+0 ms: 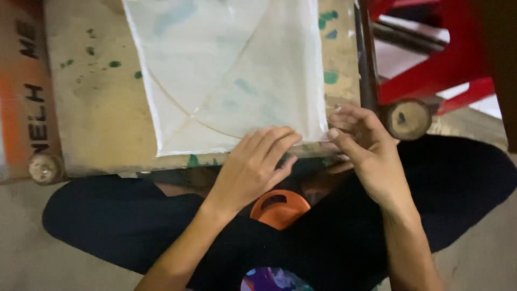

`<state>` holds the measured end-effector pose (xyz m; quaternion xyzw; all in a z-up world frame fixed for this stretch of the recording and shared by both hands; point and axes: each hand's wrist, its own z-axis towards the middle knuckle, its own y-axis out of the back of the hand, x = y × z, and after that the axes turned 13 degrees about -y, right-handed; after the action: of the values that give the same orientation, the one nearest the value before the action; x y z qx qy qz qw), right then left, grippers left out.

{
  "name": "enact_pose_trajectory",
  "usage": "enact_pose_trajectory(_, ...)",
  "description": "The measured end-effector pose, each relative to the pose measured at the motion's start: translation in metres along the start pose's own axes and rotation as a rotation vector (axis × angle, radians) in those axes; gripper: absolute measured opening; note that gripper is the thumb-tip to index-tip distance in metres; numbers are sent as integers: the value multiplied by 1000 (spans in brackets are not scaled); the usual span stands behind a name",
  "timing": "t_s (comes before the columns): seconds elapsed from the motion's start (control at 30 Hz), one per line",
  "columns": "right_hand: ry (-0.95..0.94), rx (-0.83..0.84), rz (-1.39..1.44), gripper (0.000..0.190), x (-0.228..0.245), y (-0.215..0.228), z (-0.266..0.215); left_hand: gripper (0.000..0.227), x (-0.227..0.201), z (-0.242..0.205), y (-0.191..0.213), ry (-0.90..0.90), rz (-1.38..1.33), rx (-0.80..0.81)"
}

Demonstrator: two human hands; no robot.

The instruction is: The person is painting a black design onto a white kite using a brush and paint on a wooden workbench.

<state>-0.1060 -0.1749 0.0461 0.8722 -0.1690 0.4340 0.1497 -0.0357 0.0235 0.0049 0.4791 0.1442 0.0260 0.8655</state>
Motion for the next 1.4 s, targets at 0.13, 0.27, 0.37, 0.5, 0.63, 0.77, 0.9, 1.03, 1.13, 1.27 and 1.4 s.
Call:
enact_pose_trajectory(0.13, -69, 75, -77, 42, -5, 7, 0, 34, 4, 0, 5, -40, 7, 115)
enact_pose_trajectory(0.27, -52, 128, -18, 37, -11, 9, 0, 31, 5, -4, 1, -58, 55, 99)
enact_pose_trajectory(0.37, -57, 136, -72, 39, -8, 10, -1, 29, 11, 1, -2, -84, 102, 87)
enact_pose_trajectory(0.5, -11, 90, -71, 41, -10, 7, -5, 26, 12, -2, -4, -88, 129, 66)
enact_pose_trajectory(0.63, 226, -33, -289, 36, -14, 12, -10, 24, 12, -1, -3, -80, 105, 52)
enact_pose_trajectory(0.77, 263, -51, -351, 44, -25, 13, -4, 21, 12, -1, -6, -67, 94, 49)
enact_pose_trajectory(0.9, 749, -73, -781, 50, -41, 29, 5, 20, 12, -1, -9, -59, 136, 76)
enact_pose_trajectory(1.03, 725, 46, -888, 44, -38, 26, 13, 21, 12, 2, -10, -62, 176, 92)
enact_pose_trajectory(1.13, 904, 45, -1115, 54, -35, 31, 20, 24, 14, 3, -6, -91, 217, 116)
enact_pose_trajectory(1.27, 944, 148, -1199, 59, -29, 34, 17, 30, 9, -7, -11, -141, 143, 148)
enact_pose_trajectory(1.4, 1048, 155, -1213, 57, -50, 38, 20, 32, -4, -9, -4, -122, 210, 148)
